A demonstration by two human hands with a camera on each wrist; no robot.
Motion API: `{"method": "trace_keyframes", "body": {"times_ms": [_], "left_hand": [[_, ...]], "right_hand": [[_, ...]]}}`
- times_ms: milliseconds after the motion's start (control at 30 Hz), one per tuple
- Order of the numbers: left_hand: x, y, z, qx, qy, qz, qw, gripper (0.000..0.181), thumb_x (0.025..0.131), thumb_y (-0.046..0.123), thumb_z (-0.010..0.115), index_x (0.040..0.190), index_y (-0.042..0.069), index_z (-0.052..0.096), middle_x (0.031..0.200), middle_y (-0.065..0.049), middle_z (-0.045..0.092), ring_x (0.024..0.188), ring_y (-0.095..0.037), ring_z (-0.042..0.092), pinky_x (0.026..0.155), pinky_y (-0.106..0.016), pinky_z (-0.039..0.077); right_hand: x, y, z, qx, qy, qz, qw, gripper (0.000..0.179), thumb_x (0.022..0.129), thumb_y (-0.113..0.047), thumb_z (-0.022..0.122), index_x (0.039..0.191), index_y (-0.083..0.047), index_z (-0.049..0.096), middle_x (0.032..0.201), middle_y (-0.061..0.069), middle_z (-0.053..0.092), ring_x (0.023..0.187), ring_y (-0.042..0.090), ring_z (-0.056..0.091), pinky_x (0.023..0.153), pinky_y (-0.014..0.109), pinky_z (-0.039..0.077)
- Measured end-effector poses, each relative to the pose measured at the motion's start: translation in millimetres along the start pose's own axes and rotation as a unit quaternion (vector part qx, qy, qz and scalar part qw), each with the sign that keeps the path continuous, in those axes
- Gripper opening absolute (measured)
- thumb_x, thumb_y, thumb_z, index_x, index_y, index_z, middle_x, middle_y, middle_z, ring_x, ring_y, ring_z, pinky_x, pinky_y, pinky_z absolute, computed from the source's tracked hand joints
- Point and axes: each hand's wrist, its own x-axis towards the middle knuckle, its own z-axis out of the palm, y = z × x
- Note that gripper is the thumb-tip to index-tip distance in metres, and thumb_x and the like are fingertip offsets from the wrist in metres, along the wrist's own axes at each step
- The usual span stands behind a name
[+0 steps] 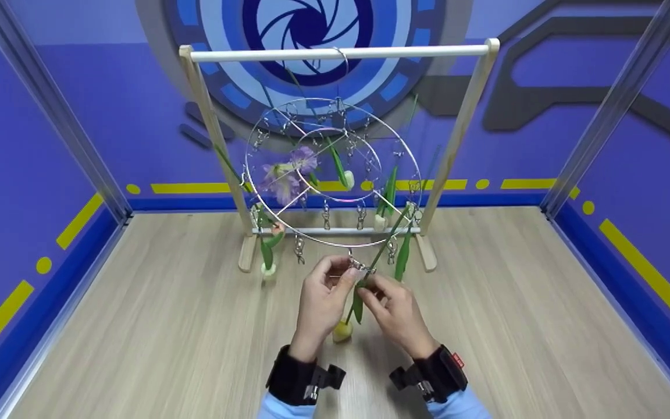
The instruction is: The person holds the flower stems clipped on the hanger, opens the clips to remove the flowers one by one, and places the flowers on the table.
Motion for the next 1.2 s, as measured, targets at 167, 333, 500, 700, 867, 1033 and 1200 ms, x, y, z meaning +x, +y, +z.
{"method": "trace_keyframes", "body": {"times_ms": [167,333,500,700,867,1033,1200], "left_hand": [[-1.2,0.6,-0.3,0.010,0.008,0.012,0.9998,0.021,0.098,0.010,0.069,0.112,-0.005,0.068,0.105,-0.014,0.071,0.099,-0.025,0.066,0.090,-0.031,0.055],[-1.5,0.2,0.0,0.013,0.013,0.014,0.9997,0.017,0.097,0.010,0.070,0.109,-0.003,0.069,0.102,-0.012,0.071,0.095,-0.022,0.066,0.088,-0.030,0.054],[-1.5,0.5,0.5,0.021,0.017,0.022,0.9994,0.015,0.096,0.010,0.072,0.106,0.000,0.070,0.098,-0.009,0.072,0.090,-0.019,0.065,0.084,-0.028,0.053],[-1.3,0.5,0.4,0.020,0.025,0.035,0.9989,0.013,0.095,0.011,0.074,0.103,0.001,0.071,0.095,-0.008,0.073,0.086,-0.016,0.064,0.080,-0.026,0.052],[-1.4,-1.0,-0.7,0.021,0.034,0.039,0.9984,0.010,0.093,0.010,0.075,0.098,0.002,0.071,0.092,-0.007,0.073,0.083,-0.014,0.063,0.078,-0.026,0.051],[-1.4,-1.9,-1.1,0.021,0.037,0.047,0.9980,0.010,0.093,0.010,0.076,0.096,0.001,0.071,0.090,-0.007,0.072,0.080,-0.013,0.062,0.076,-0.026,0.050],[-1.5,-3.1,-0.8,0.018,0.041,0.064,0.9969,0.009,0.094,0.009,0.075,0.095,0.001,0.071,0.089,-0.007,0.072,0.079,-0.012,0.061,0.074,-0.023,0.049]], "right_hand": [[-0.8,1.2,-0.3,0.009,0.008,-0.007,0.9999,0.009,0.093,0.001,0.072,0.094,-0.008,0.070,0.084,-0.002,0.068,0.071,0.010,0.061,0.061,0.024,0.054],[-0.6,1.0,-1.5,0.012,0.008,-0.007,0.9999,0.009,0.093,0.001,0.072,0.094,-0.007,0.070,0.084,-0.002,0.067,0.070,0.008,0.060,0.061,0.025,0.055],[0.3,0.5,-3.6,0.010,0.001,0.001,1.0000,0.008,0.093,0.000,0.071,0.093,-0.007,0.070,0.085,-0.002,0.068,0.072,0.007,0.061,0.062,0.025,0.055],[1.2,0.4,-4.6,0.010,-0.005,0.000,0.9999,0.007,0.093,-0.001,0.072,0.094,-0.007,0.071,0.087,-0.001,0.070,0.074,0.009,0.063,0.064,0.027,0.057],[1.4,0.9,-3.9,0.012,-0.012,-0.001,0.9999,0.005,0.094,-0.003,0.071,0.096,-0.007,0.072,0.088,0.001,0.070,0.075,0.011,0.063,0.063,0.026,0.057],[1.4,0.7,-4.3,0.009,-0.006,-0.002,0.9999,0.006,0.094,-0.003,0.072,0.094,-0.008,0.072,0.087,0.000,0.069,0.074,0.010,0.062,0.063,0.026,0.056],[1.0,1.0,-5.0,0.004,0.003,-0.005,1.0000,0.009,0.093,0.000,0.072,0.093,-0.009,0.072,0.084,-0.002,0.069,0.072,0.009,0.061,0.060,0.024,0.053]]}}
